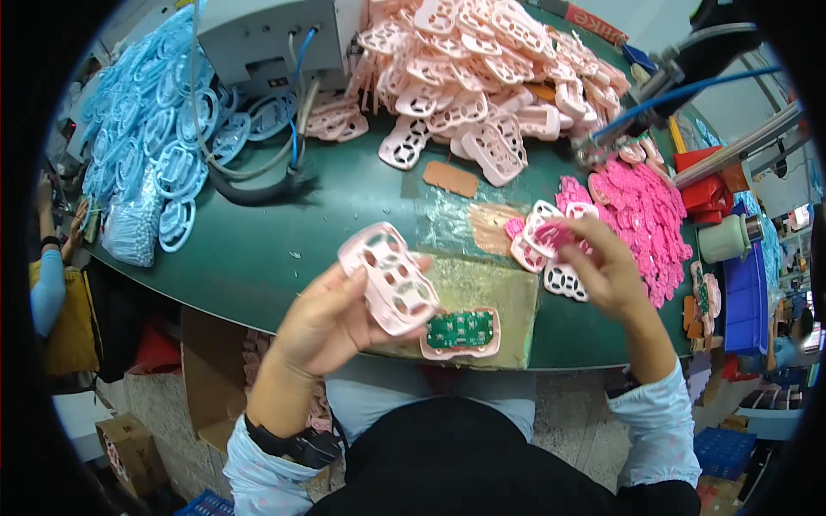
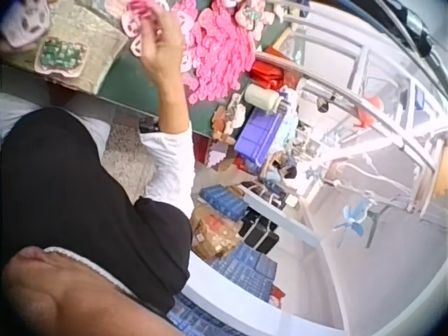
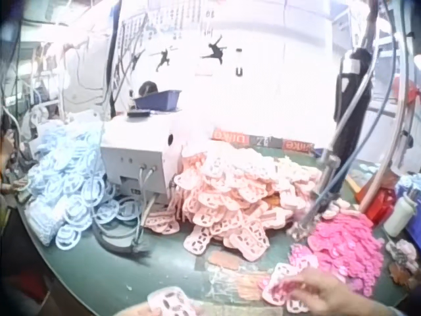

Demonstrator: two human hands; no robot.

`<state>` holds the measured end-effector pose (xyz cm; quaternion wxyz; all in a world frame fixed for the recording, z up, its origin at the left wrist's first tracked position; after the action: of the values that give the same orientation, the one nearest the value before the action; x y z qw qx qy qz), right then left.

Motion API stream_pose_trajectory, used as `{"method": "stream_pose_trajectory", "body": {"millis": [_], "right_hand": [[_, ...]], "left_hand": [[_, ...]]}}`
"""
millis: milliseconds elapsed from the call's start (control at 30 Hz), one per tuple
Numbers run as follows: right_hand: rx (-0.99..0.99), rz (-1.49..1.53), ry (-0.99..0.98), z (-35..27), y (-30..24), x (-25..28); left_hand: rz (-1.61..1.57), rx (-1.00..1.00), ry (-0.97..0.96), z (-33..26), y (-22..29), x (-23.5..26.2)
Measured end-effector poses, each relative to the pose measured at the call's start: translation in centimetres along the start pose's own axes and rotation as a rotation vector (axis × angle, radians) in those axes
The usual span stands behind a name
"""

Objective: The person assembles small electronic devices by inserting green circuit boards into pink plastic housings. They then use a pneumatic tool to secure the components and add pink foam inserts before closing the units. The finished items are placed on the table.

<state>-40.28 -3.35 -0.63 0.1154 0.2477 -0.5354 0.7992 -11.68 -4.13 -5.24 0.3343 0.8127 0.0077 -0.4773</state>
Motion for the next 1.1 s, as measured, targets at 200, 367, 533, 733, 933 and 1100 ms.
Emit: {"method": "stream_pose_trajectory", "body": {"millis": [200,367,533,733,933,1100], "right_hand": [[0.057,0.242,-0.161,1.5,-6.4,-3.9],[-0.1,0.326,-0.263,3.0,-8.9,-6.0],[0.131,0.037,-0.262,4.2,-8.8,-7.0],[0.116,0.078,-0.091,4.4,-7.2,-7.7],[-0.201,0.499,-0.143,3.3,-4.1,-9.5],[-0.119,0.426,-0.017,2.9,-3.6,-9.5]], "left_hand": [[0.097,0.081,-0.066,0.9,-1.0,-2.3],[0.04,0.105,-0.086,0.5,-2.1,-1.9],[0.323,0.005,-0.005,0.6,-2.3,-3.2],[0.384,0.042,0.084,0.8,-3.0,-2.9],[0.458,0.007,0.087,1.4,-3.6,-2.9],[0.295,-0.004,0.092,2.0,-4.4,-2.6]]}}
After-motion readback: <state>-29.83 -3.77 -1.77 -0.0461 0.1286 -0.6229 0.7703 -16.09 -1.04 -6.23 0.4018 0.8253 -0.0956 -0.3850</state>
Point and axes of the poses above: each hand's wrist, its own z-axis towards the middle knuckle, its own x-axis out of the back of the hand, y = z × x, the point moved 6 cm from there along z, towards the middle knuckle, and after that the axes turned 14 degrees about x, right-handed, at the moved point
